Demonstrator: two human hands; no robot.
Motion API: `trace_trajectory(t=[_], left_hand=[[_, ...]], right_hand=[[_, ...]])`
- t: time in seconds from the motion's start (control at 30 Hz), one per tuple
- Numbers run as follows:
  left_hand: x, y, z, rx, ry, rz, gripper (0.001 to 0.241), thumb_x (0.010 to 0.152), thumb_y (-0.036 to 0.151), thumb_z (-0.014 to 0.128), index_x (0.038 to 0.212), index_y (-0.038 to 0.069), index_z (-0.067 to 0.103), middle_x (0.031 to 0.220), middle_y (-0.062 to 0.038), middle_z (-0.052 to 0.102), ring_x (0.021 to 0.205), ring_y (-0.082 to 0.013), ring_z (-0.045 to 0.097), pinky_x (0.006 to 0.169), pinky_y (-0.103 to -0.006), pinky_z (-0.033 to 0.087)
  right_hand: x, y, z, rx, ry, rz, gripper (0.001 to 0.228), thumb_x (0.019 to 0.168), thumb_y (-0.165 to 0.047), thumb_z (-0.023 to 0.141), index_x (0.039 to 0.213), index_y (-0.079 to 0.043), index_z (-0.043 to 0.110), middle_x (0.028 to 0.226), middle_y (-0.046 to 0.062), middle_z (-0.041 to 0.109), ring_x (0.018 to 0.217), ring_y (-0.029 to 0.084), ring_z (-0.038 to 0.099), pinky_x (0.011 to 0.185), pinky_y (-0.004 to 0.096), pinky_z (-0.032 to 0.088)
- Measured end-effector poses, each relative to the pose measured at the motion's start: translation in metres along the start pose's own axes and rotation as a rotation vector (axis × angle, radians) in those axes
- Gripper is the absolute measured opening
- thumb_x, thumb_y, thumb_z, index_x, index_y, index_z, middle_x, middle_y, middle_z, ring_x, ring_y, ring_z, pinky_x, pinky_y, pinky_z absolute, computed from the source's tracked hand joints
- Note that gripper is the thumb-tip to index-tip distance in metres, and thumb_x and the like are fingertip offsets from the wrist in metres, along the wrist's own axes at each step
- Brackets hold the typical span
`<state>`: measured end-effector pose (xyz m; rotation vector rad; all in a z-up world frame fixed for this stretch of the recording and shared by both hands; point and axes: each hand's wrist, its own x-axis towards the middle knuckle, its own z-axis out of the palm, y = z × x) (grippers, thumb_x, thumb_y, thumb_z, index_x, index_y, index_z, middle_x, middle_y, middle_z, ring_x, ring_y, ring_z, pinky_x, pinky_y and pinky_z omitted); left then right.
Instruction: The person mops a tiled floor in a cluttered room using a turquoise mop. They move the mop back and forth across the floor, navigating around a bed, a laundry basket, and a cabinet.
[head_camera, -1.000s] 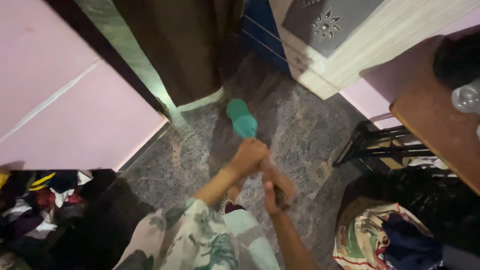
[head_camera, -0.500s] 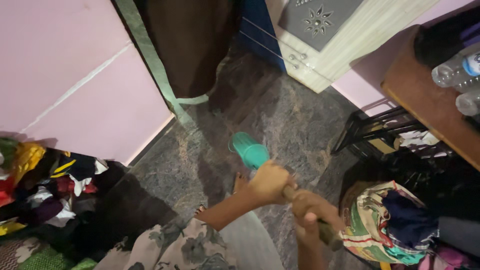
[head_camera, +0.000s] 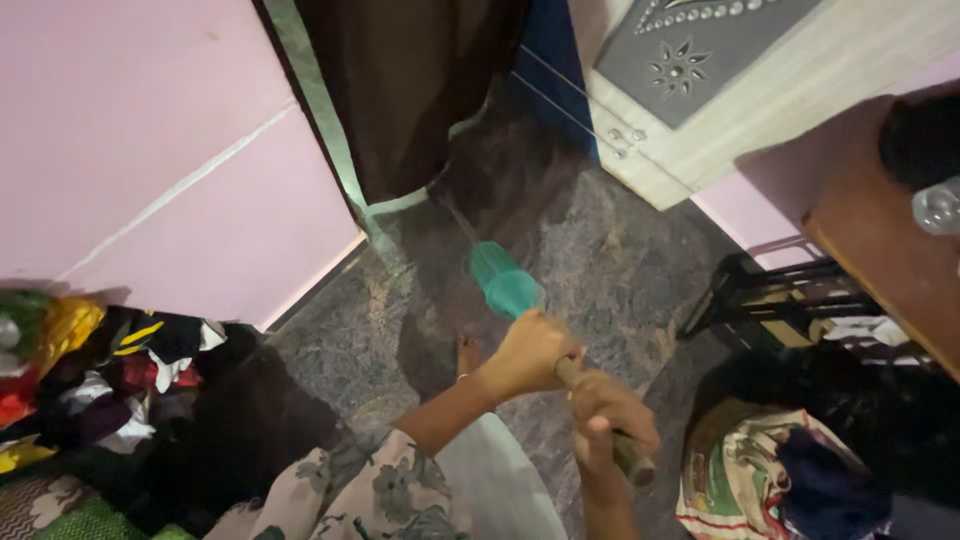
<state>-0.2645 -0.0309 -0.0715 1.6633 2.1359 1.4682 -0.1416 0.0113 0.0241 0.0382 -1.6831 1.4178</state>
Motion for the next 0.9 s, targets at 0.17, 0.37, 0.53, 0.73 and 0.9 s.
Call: trace_trajectory(t=[0.17, 0.37, 0.53, 0.73, 0.9], left_hand=[[0.045, -0.072, -0.003, 0.087, 0.066, 0.036, 0.012, 0.066, 0.029, 0.075, 0.066, 0.019, 0.068, 0.069, -0.004, 0.065, 0.071, -0.0286, 0.065, 0.072, -0.0439, 0.045], [0.107, -0.176, -0.003, 0.192, -0.077, -0.067, 0.004, 0.071, 0.024, 0.072, 0.072, 0.021, 0.073, 0.075, -0.003, 0.067, 0.08, -0.0267, 0.066, 0.076, -0.0445, 0.046], [0.161, -0.26, -0.002, 0.359, -0.037, -0.12, 0.012, 0.083, 0.025, 0.07, 0.074, 0.017, 0.072, 0.08, -0.005, 0.069, 0.088, -0.0285, 0.066, 0.085, -0.0457, 0.048], [0.184, -0.299, -0.009, 0.309, 0.043, -0.178, 0.012, 0.083, 0.024, 0.068, 0.074, 0.016, 0.071, 0.086, -0.008, 0.07, 0.093, -0.0316, 0.067, 0.085, -0.0446, 0.048], [0.164, -0.278, -0.001, 0.286, 0.043, -0.173, 0.012, 0.082, 0.025, 0.07, 0.075, 0.016, 0.071, 0.086, -0.007, 0.071, 0.092, -0.0311, 0.067, 0.084, -0.0457, 0.048]], right_hand=[[0.038, 0.081, -0.002, 0.022, -0.076, 0.037, 0.04, 0.103, -0.027, 0.066, 0.075, -0.007, 0.046, 0.069, 0.005, 0.054, 0.064, 0.02, 0.055, 0.068, 0.039, 0.052], [0.1, 0.186, -0.014, -0.216, -0.277, -0.018, 0.038, 0.104, -0.033, 0.06, 0.08, -0.005, 0.055, 0.081, 0.01, 0.065, 0.07, 0.025, 0.062, 0.067, 0.035, 0.052], [0.16, 0.27, 0.003, -0.171, -0.304, -0.09, 0.034, 0.106, -0.03, 0.061, 0.087, -0.002, 0.062, 0.09, 0.013, 0.068, 0.079, 0.029, 0.068, 0.073, 0.037, 0.055], [0.187, 0.314, 0.012, -0.155, -0.299, 0.046, 0.025, 0.101, -0.022, 0.063, 0.088, 0.0, 0.065, 0.086, 0.014, 0.068, 0.076, 0.027, 0.067, 0.071, 0.034, 0.052], [0.159, 0.293, 0.006, -0.196, -0.289, 0.024, 0.022, 0.102, -0.02, 0.063, 0.093, 0.0, 0.067, 0.089, 0.013, 0.07, 0.079, 0.025, 0.07, 0.072, 0.033, 0.054]])
